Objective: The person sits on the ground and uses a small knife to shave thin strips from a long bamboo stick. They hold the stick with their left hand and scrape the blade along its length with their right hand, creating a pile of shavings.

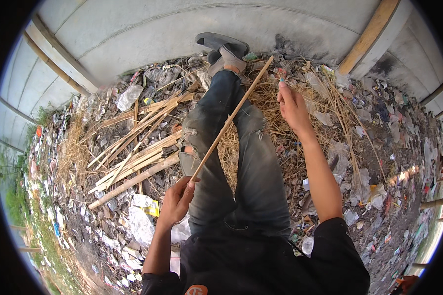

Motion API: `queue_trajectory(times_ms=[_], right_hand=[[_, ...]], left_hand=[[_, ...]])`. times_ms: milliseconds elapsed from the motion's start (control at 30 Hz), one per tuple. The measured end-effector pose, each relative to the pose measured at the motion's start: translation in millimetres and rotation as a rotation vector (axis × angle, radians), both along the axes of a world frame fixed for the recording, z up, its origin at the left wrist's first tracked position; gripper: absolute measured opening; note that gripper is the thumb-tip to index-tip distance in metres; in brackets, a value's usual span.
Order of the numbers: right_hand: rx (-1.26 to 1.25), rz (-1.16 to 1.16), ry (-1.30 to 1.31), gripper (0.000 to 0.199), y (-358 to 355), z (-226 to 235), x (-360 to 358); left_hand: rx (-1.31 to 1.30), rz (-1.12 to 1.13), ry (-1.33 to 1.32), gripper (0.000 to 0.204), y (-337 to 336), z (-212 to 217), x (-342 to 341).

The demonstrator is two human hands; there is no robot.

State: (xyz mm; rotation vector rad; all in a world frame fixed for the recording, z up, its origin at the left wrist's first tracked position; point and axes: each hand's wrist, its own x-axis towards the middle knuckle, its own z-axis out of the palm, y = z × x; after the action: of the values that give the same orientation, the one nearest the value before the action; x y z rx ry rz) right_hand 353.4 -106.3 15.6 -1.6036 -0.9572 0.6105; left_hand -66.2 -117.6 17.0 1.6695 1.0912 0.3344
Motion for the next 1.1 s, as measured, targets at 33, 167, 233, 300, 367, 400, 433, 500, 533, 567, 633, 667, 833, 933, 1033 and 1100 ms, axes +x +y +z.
queue_trajectory(times_ms=[33, 167, 233, 300, 367, 400, 433, 500, 533, 567, 633, 667, 833, 933, 1033, 1100], right_hand=[[0.014, 0.094, -0.035, 0.06, -2, 4, -24], [-0.093, 0.377, -0.352, 0.059, -26, 20, -106], [-0.179, 0.503, -0.478, 0.058, -41, 22, -134], [-0.21, 0.578, -0.591, 0.059, -51, 2, -151], [-0.095, 0.5, -0.605, 0.057, -47, -11, -149], [-0.039, 0.459, -0.612, 0.056, -47, -15, -146], [-0.064, 0.452, -0.632, 0.055, -44, -13, -142], [-0.119, 0.438, -0.671, 0.054, -34, -5, -129], [-0.092, 0.435, -0.649, 0.055, -31, -5, -128], [-0.079, 0.418, -0.648, 0.054, -30, -6, -130], [-0.056, 0.384, -0.641, 0.054, -32, -8, -142], [-0.067, 0.463, -0.71, 0.053, -38, -5, -151], [-0.109, 0.225, -0.716, 0.058, 4, 1, -87], [-0.151, 0.246, -0.636, 0.062, 9, 13, -74], [-0.124, 0.479, -0.73, 0.059, -24, 16, -124], [-0.025, 0.573, -0.698, 0.059, -37, -4, -141]], left_hand=[[0.001, 0.038, -0.054, 0.043, 0, -3, 7], [0.061, 0.074, -0.182, 0.048, 11, -2, 41], [0.111, 0.054, -0.155, 0.05, 15, 9, 50], [0.154, 0.019, -0.087, 0.049, 18, 12, 57], [0.181, 0.043, -0.088, 0.048, 13, 2, 54], [0.194, 0.053, -0.09, 0.048, 12, -1, 54], [0.204, 0.057, -0.086, 0.048, 11, -1, 53], [0.221, 0.063, -0.079, 0.047, 8, 2, 54], [0.22, 0.065, -0.087, 0.047, 10, 3, 55], [0.22, 0.068, -0.095, 0.047, 13, 3, 55], [0.23, 0.057, -0.106, 0.047, 16, 3, 56], [0.241, 0.043, -0.11, 0.047, 17, 3, 55], [0.234, 0.053, -0.027, 0.047, 8, 15, 44], [0.206, 0.049, -0.029, 0.046, 1, 13, 34], [0.211, 0.061, -0.077, 0.046, 3, 13, 41], [0.218, 0.054, -0.083, 0.046, 6, 7, 41]])
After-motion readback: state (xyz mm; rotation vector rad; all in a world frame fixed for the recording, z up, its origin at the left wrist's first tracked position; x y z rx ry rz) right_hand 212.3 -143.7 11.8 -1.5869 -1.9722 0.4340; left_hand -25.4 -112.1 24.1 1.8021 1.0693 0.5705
